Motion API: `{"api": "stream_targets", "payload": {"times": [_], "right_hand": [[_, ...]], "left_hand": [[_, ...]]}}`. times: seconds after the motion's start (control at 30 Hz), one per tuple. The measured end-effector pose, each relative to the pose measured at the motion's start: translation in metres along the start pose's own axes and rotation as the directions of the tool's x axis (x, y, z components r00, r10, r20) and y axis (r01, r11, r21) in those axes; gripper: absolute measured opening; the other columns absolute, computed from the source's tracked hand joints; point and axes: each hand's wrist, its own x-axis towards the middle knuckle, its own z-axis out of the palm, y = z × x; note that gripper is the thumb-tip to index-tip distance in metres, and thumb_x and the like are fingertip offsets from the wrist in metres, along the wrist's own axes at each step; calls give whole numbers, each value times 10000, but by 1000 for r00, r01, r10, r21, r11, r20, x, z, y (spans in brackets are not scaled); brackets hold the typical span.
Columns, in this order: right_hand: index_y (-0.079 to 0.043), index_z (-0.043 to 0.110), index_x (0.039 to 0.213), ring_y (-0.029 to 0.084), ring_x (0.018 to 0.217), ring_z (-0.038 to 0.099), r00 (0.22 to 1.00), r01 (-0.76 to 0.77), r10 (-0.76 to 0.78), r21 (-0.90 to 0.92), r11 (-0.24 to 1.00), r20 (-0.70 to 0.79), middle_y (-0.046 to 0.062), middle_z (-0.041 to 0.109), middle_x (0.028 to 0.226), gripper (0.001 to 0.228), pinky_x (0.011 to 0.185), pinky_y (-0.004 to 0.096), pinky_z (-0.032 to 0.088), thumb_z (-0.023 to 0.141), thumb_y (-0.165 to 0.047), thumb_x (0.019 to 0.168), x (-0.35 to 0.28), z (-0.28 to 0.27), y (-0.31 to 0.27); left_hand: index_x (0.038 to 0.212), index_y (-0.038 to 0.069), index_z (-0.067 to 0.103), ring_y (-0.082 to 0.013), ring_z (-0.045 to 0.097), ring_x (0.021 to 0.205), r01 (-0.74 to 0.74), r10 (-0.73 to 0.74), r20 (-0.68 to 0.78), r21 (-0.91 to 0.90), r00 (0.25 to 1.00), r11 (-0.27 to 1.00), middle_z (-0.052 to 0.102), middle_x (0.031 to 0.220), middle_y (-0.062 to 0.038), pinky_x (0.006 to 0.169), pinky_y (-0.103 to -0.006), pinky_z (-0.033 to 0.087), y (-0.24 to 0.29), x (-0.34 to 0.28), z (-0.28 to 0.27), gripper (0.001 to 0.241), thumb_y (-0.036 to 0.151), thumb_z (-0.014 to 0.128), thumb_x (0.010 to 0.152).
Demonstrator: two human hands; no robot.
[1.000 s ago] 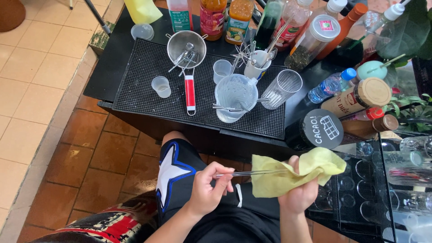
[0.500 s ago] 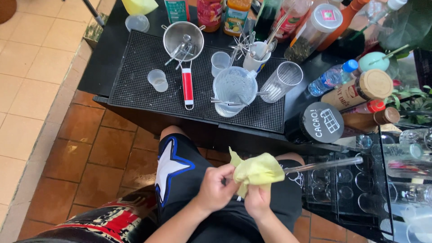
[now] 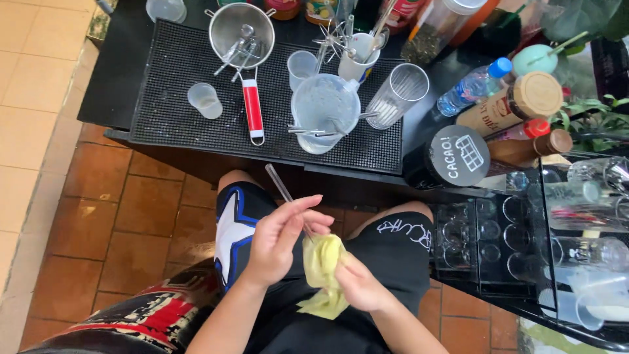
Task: Cleaning a long metal stirring straw with a cloth at a beverage counter.
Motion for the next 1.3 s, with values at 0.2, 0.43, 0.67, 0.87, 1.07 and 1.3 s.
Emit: {"api": "stream_targets", "payload": {"times": [0.2, 0.43, 0.67, 0.87, 1.07, 1.3], "right_hand": [[-100, 644, 1247, 145, 698, 634, 1000, 13, -13, -35, 999, -4, 49, 700, 895, 290, 635, 287, 510, 471, -147, 1019, -3, 1, -10], [0, 596, 1142, 359, 763, 673, 796, 373, -605, -804, 463, 21, 168, 667, 855, 327, 664, 403, 537, 587, 25, 816, 4, 17, -25], [-26, 612, 1078, 329, 744, 704, 865, 275, -500, -798, 536, -38, 146, 687, 841, 258, 661, 383, 547, 598, 51, 832, -12, 6, -35], [-14, 637, 1049, 232, 697, 658, 950, 235, -313, -663, 711, 0, 101, 684, 818, 153, 652, 341, 529, 518, -61, 964, -23, -10, -21], [11, 642, 1198, 118, 832, 634, 993, -66, 67, -17, 998, 93, 44, 700, 977, 326, 743, 282, 532, 474, -239, 1073, -25, -39, 27], [-17, 526, 1424, 147, 1063, 666, 969, -190, 150, 201, 961, 197, 70, 682, 1217, 435, 910, 313, 559, 522, -216, 1038, -23, -56, 33]], "left_hand": [[1139, -67, 678, -219, 752, 936, 101, -90, 72, -167, 993, 981, 745, 967, -139, 903, -357, 608, -23, -10, -24, 244, 160, 657, 1052], [999, -65, 693, -238, 755, 839, -126, 99, -178, -145, 979, 981, 740, 918, -163, 793, -396, 651, -26, -7, -33, 191, 53, 810, 904], [1113, -37, 676, -173, 756, 759, -281, 274, -327, 29, 904, 959, 771, 920, -147, 723, -313, 646, 13, 5, -45, 239, 170, 713, 998], [1095, -57, 682, -180, 734, 807, -169, 200, -190, 168, 961, 971, 763, 958, -174, 771, -305, 621, 23, 8, -57, 170, 104, 687, 1042], [1088, -28, 689, -148, 722, 731, -85, 85, -9, -38, 996, 996, 769, 969, -168, 667, -268, 594, 5, 8, -56, 194, 160, 659, 1051], [1092, -15, 692, -137, 698, 703, -59, 73, 102, -134, 992, 989, 767, 988, -168, 583, -236, 564, -3, 0, -50, 213, 193, 660, 1057]]}}
